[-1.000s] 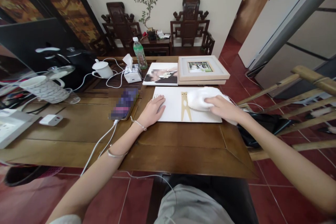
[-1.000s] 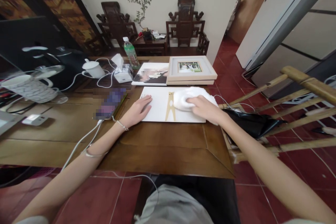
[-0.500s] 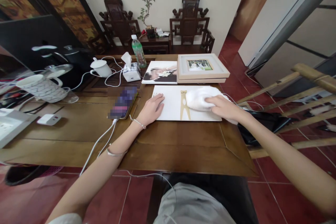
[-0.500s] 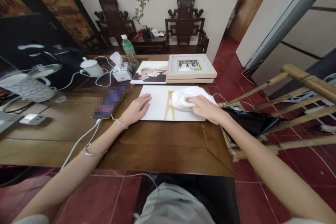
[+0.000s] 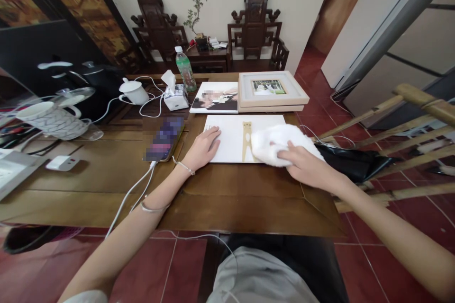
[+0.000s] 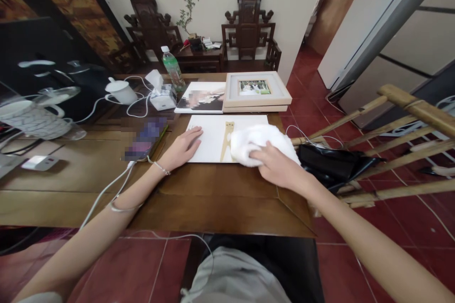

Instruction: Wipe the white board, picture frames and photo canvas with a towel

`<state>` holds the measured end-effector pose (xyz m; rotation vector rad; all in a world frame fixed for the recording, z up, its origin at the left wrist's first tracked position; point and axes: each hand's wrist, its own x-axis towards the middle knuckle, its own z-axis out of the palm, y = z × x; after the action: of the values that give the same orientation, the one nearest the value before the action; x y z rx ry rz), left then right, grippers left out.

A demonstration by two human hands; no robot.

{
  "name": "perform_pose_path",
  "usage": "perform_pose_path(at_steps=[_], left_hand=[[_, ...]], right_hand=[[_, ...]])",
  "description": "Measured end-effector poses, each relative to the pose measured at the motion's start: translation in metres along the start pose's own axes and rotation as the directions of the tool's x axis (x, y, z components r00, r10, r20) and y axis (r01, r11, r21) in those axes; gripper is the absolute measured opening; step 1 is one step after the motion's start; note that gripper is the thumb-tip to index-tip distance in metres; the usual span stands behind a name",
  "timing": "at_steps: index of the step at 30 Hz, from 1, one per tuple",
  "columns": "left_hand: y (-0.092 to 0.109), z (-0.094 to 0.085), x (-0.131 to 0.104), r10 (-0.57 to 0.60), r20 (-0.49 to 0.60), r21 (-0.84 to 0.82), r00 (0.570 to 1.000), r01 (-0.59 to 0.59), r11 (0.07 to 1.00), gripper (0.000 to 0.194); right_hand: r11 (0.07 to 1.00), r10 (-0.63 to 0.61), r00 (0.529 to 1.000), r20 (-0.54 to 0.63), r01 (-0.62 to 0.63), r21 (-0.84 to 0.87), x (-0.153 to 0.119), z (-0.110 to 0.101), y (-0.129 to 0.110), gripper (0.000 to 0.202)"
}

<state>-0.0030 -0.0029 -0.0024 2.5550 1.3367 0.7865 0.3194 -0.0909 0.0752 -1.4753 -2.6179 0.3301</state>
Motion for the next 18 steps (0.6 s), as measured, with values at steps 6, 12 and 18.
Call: perform_pose_path(at_steps=[6, 12, 18], left_hand=[[-0.001, 0.001, 0.0, 0.0, -0.014, -0.016, 1.0, -0.001, 1.0, 0.041], [-0.001, -0.001, 0.0, 0.011, -0.009, -0.004, 1.0, -0.011, 1.0, 0.044], [-0.001, -0.002, 0.0, 0.01, -0.005, -0.005, 1.0, -0.01, 1.0, 0.043]], right_hand=[[0.996, 0.045, 0.995, 0.092, -0.052, 0.074, -0.04, -0.004, 0.001, 0.051], [0.989, 0.084, 0.996, 0.018, -0.085, 0.121, 0.022, -0.014, 0.022, 0.043], [0.984, 0.057, 0.99, -0.131, -0.034, 0.173, 0.103, -0.005, 0.02, 0.044]])
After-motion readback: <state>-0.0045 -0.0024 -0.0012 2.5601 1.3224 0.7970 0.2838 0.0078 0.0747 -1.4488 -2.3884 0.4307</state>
